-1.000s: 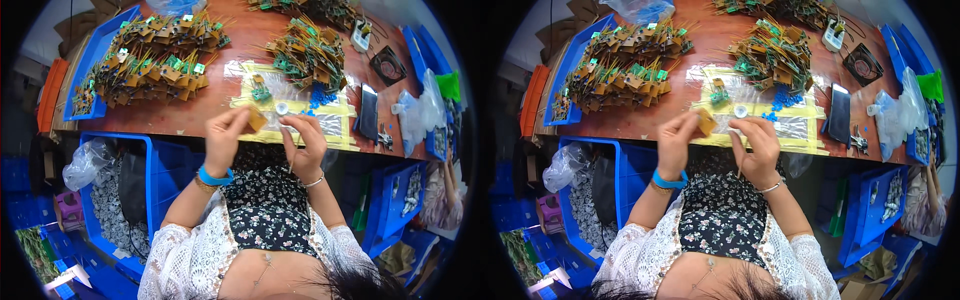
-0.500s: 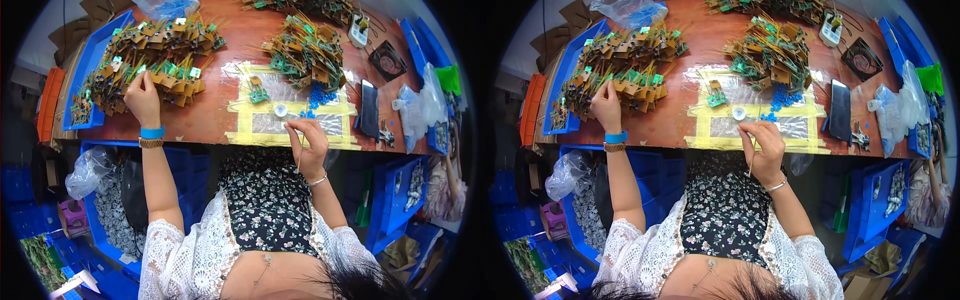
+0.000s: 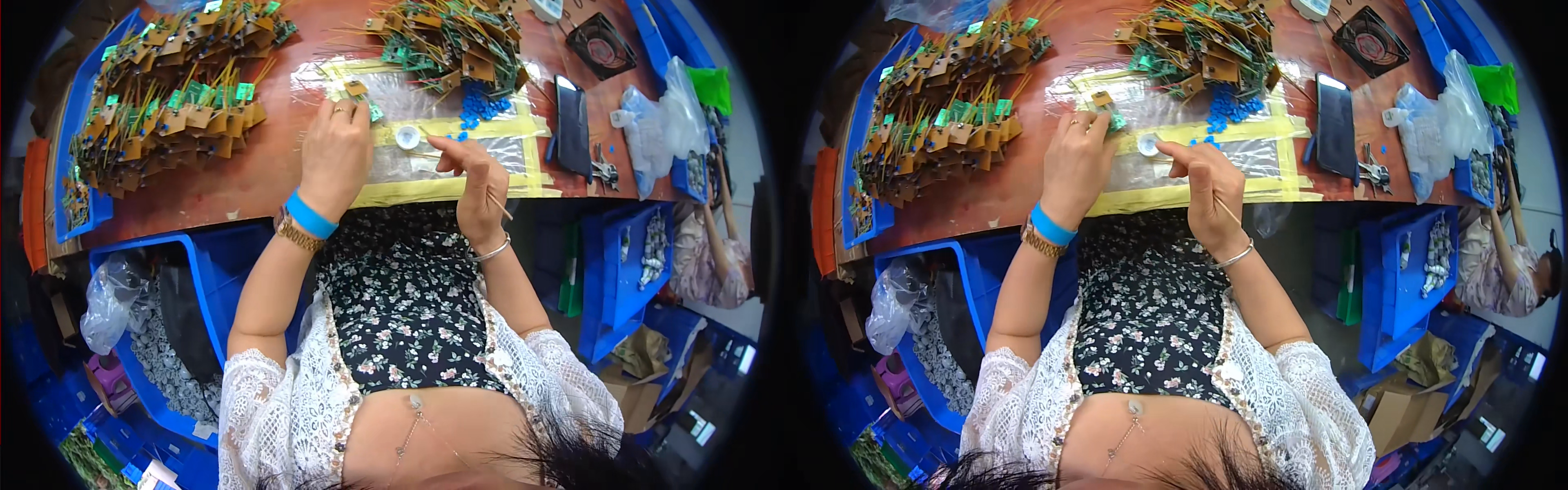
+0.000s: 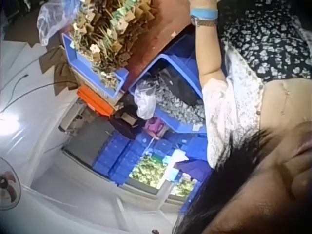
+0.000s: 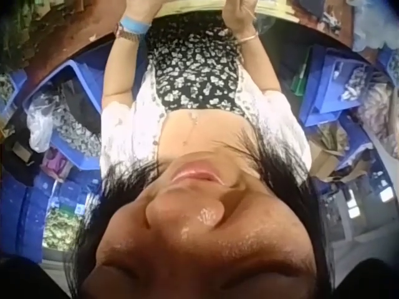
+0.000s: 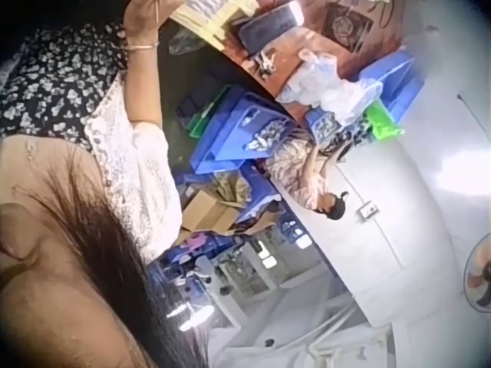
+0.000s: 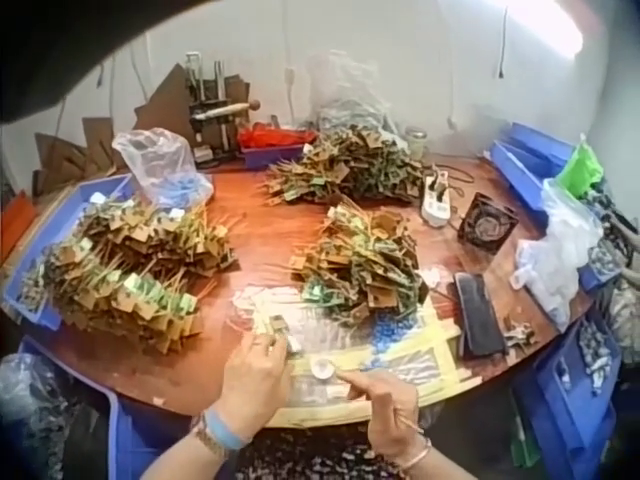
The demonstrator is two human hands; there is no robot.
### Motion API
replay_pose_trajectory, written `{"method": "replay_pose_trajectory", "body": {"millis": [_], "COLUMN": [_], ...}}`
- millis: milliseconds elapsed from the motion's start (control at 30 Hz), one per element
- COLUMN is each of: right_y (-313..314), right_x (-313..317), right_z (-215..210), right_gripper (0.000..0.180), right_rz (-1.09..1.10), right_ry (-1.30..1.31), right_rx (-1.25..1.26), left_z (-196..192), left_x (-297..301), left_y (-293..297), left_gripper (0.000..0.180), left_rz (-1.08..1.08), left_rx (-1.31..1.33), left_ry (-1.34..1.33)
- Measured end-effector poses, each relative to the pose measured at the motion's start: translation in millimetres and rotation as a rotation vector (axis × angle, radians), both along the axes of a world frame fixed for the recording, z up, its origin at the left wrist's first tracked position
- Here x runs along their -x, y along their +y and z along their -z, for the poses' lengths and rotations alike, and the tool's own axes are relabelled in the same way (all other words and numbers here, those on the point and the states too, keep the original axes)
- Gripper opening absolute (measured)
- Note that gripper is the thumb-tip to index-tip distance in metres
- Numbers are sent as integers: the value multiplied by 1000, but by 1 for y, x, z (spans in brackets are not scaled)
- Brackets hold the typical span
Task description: Assembling small electronic circuit boards with various components at a factory workbench.
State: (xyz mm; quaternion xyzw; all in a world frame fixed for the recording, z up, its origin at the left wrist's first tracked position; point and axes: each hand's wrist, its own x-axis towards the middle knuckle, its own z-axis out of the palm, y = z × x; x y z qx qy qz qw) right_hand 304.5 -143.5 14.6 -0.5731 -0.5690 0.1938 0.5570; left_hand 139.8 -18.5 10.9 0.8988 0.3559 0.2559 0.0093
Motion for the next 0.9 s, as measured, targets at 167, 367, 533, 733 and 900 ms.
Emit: {"method": "replay_pose_trajectory", "body": {"millis": [167, 367, 533, 733, 900], "right_y": [3, 12, 15, 12, 18], "right_x": [1, -3, -4, 4, 21], "right_z": [13, 17, 15, -1, -8], "right_gripper": [54, 49, 47, 60, 62], "right_rz": [-10, 36, 24, -18, -137], "right_ry": [228, 15, -66, 21, 120], "right_rx": [118, 82, 95, -23, -54], "left_z": [-4, -10, 8, 10, 3], "left_x": [11, 42, 43, 30, 20], "left_y": [13, -4, -14, -26, -38], "left_gripper": [36, 27, 22, 25, 38], "left_rz": [-90, -298, -267, -224, -27], "left_rx": [-34, 179, 212, 497, 1252], "left_ry": [100, -540, -805, -902, -1227]}}
